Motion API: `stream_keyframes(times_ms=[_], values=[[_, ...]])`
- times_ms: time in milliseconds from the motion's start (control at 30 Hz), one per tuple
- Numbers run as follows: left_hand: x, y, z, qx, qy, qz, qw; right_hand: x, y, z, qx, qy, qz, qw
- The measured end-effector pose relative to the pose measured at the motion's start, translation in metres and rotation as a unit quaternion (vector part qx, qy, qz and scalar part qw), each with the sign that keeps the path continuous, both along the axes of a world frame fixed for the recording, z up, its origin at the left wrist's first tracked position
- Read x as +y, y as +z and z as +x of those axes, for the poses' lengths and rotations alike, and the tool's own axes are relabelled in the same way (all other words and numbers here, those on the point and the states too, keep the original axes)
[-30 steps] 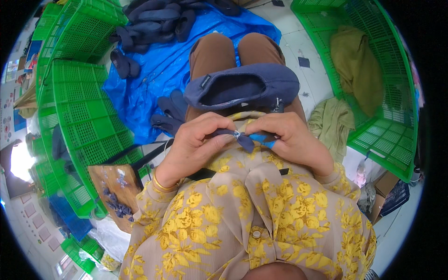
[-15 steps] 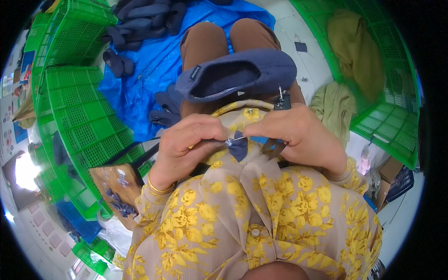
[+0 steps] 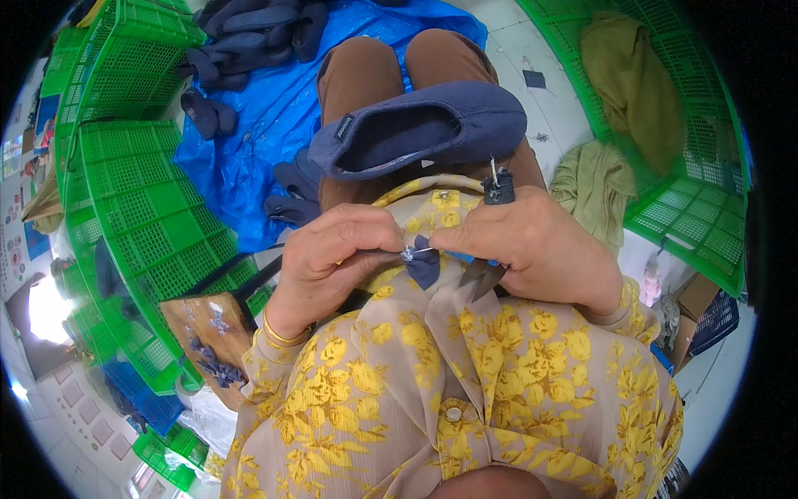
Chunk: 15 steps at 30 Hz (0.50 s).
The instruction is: The person sits on the floor and sews the edges of dark blue slippers using a blue-handled tool. They repeatedly pick up slippers from a blue tarp, stitch the seams, and place them back down.
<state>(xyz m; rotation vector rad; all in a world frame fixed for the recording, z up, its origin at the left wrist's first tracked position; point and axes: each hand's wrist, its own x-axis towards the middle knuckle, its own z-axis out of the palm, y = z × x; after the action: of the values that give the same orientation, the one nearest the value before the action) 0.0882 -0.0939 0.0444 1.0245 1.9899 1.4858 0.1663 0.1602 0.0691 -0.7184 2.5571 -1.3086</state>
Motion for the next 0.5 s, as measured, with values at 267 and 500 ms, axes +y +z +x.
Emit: stream_keyframes(times_ms=[267, 500], values=[[0.0014, -0.0019, -0.0004, 0.009, -0.01, 0.008, 1.0, 0.002, 0.0058, -0.0035, 0.014, 0.034, 0.041, 0.998], [0.0018, -0.0009, -0.0007, 0.009, -0.011, 0.009, 1.0, 0.0019, 0.0059, -0.0053, 0.023, 0.033, 0.034, 0.999]])
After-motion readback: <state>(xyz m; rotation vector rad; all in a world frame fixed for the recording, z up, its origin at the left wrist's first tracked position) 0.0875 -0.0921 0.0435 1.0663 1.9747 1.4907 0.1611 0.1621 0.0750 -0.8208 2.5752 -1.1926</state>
